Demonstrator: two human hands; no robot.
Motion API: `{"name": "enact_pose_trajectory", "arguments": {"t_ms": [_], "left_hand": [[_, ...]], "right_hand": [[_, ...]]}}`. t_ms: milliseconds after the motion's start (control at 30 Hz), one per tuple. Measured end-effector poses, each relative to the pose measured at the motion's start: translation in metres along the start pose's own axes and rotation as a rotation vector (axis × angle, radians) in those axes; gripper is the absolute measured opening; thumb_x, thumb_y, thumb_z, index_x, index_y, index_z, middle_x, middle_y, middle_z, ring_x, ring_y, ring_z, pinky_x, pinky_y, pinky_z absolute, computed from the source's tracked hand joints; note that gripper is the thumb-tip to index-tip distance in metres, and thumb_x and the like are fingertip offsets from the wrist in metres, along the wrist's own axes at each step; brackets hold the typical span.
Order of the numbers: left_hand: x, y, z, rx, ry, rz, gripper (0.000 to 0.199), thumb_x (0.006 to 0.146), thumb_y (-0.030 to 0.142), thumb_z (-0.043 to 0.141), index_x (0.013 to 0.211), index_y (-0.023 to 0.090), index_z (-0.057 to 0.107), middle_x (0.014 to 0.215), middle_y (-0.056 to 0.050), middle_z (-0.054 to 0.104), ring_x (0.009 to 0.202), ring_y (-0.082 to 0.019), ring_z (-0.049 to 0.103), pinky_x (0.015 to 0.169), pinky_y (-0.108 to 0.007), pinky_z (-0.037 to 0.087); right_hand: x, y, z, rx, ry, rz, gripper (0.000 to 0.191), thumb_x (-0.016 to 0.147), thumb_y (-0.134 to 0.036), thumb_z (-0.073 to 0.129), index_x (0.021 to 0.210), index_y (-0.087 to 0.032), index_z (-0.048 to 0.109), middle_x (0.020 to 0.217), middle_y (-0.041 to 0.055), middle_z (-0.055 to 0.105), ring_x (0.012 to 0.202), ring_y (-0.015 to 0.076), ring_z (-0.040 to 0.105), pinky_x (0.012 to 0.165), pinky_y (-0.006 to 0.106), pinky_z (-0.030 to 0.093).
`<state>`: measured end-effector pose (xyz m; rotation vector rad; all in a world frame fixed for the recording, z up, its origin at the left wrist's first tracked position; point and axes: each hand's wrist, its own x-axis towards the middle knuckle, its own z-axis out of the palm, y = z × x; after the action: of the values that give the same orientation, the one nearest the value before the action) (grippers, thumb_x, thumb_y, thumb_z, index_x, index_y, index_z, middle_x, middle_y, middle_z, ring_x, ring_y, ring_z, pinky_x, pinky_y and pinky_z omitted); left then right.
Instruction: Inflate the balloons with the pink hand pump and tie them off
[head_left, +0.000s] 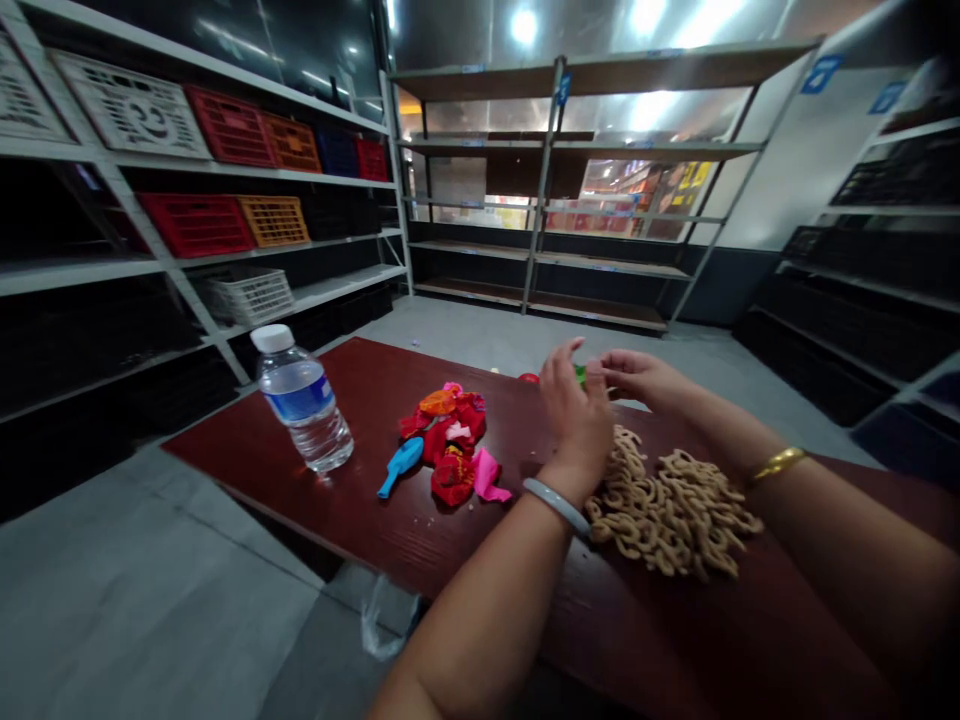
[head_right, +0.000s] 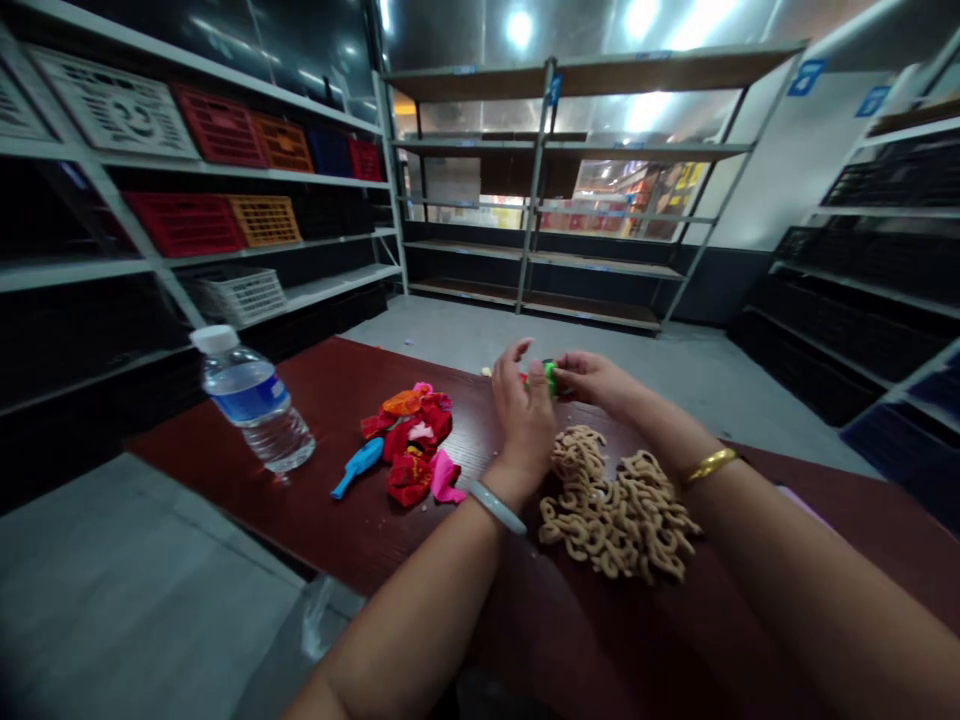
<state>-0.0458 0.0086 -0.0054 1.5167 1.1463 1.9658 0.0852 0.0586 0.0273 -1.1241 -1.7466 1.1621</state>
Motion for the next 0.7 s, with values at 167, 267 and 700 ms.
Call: {"name": "enact_pose_trajectory", "arguments": {"t_ms": [167, 267, 700], "left_hand": [[0.001, -0.021, 0.019, -0.415, -0.348, -0.474, 0.059, 0.099, 0.057, 0.028, 0.125, 0.012, 0.057, 0.118, -0.017, 0.067, 0.111, -0.023, 0.063, 0.095, -0.034, 0.046], [-0.008, -0.018, 0.025, -0.563, -0.644, -0.616, 0.055, 0.094, 0.061, 0.043, 0.11, 0.013, 0.064, 0.098, -0.013, 0.072, 0.089, -0.02, 0.069, 0.079, -0.03, 0.051], [-0.029, 0.001, 0.023, -0.83, -1.037, -1.042, 0.017, 0.086, 0.028, 0.069, 0.086, 0.011, 0.069, 0.074, -0.005, 0.066, 0.059, -0.009, 0.062, 0.056, -0.019, 0.05]], "right_hand": [[-0.03, -0.018, -0.033, 0.168, 0.136, 0.132, 0.035, 0.067, -0.042, 0.08, 0.084, -0.02, 0.06, 0.081, 0.0053, 0.071, 0.069, 0.0174, 0.067, 0.064, 0.033, 0.056], [-0.044, -0.017, -0.042, 0.253, 0.232, 0.164, 0.029, 0.069, -0.035, 0.08, 0.082, -0.02, 0.058, 0.082, 0.006, 0.072, 0.067, 0.017, 0.068, 0.062, 0.032, 0.057], [-0.1, -0.006, -0.084, 0.108, 0.312, 0.238, 0.025, 0.078, -0.037, 0.072, 0.097, -0.021, 0.066, 0.107, 0.0112, 0.074, 0.085, 0.0212, 0.072, 0.071, 0.034, 0.06]]}}
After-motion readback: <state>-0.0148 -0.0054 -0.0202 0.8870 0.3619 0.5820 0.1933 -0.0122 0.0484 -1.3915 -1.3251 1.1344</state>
